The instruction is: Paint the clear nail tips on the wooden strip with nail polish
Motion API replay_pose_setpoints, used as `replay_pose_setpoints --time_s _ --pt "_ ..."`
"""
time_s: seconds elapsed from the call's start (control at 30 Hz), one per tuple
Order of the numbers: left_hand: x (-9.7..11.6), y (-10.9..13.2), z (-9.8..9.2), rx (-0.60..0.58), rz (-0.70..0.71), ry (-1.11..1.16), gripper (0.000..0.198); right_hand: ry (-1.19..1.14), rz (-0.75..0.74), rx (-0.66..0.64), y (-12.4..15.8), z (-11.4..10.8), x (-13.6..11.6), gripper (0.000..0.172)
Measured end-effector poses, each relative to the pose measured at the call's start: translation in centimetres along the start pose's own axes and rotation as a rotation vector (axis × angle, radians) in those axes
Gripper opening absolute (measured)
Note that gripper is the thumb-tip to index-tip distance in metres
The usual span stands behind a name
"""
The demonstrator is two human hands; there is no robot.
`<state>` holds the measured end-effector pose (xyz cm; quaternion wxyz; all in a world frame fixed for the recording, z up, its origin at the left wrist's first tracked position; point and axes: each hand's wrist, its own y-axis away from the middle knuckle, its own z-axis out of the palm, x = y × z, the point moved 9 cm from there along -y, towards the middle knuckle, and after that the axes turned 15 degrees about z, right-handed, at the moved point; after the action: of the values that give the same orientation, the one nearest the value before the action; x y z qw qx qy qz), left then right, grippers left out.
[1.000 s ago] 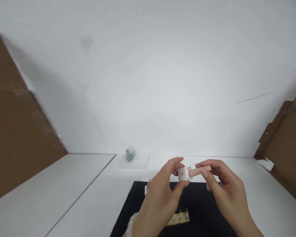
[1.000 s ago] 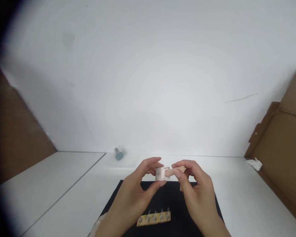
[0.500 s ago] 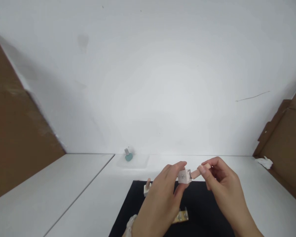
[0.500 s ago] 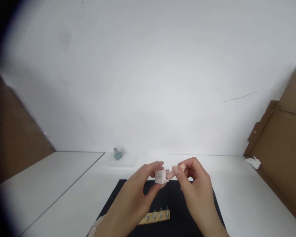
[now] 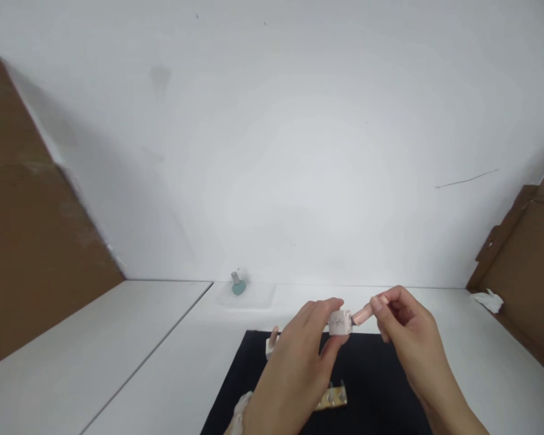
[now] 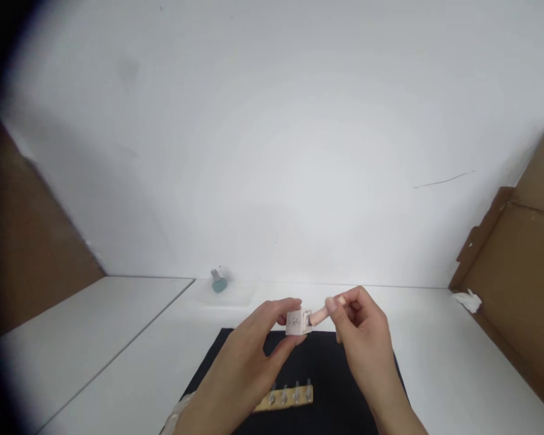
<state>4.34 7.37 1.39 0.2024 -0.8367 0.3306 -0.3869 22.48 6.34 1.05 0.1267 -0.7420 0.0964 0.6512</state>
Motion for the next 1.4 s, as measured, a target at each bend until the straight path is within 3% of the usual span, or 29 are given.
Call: replay_pose_setpoints --time_s 0.1,0.27,0.5,0.73,0.97,1.23,1.3,1.4 --pt "-0.7 -0.2 0.1 -0.003 -0.081 0.046 0.032 0.011 -0.029 0.025 -0.2 -0.1 -0.1 0.032" --pt "-0.9 -0.2 0.5 -0.039 -0.180 0.188 0.038 0.200 -0.309 0.140 2.4 0.0 -2.6 0.016" --pt "-1.0 0.0 1.1 0.021 -0.066 0.183 0.045 -0.002 0.037 0.098 -0.1 -1.1 0.1 0.038" --pt "-3.3 -0.5 1.1 0.029 -0.255 0.291 0.025 -0.189 0.051 0.164 -1.8 -4.3 0.3 0.042" --pt "-3.1 -0.8 1.8 -0.005 -0.236 0.409 0.021 -0.360 0.134 0.003 -2.1 -3.1 0.8 0.038" --pt "-2.5 -0.8 1.5 0.014 -0.208 0.290 0.020 -0.431 0.167 -0.057 -2.0 -2.6 0.7 0.040" --pt "-3.1 -0.5 2.2 -0.031 -0.266 0.235 0.018 -0.416 0.152 -0.055 -2.0 -2.7 0.6 0.039" --pt "-4.5 -0.1 5.1 -0.209 -0.330 0.247 0.015 -0.418 0.131 -0.051 -2.0 -3.2 0.5 0.037"
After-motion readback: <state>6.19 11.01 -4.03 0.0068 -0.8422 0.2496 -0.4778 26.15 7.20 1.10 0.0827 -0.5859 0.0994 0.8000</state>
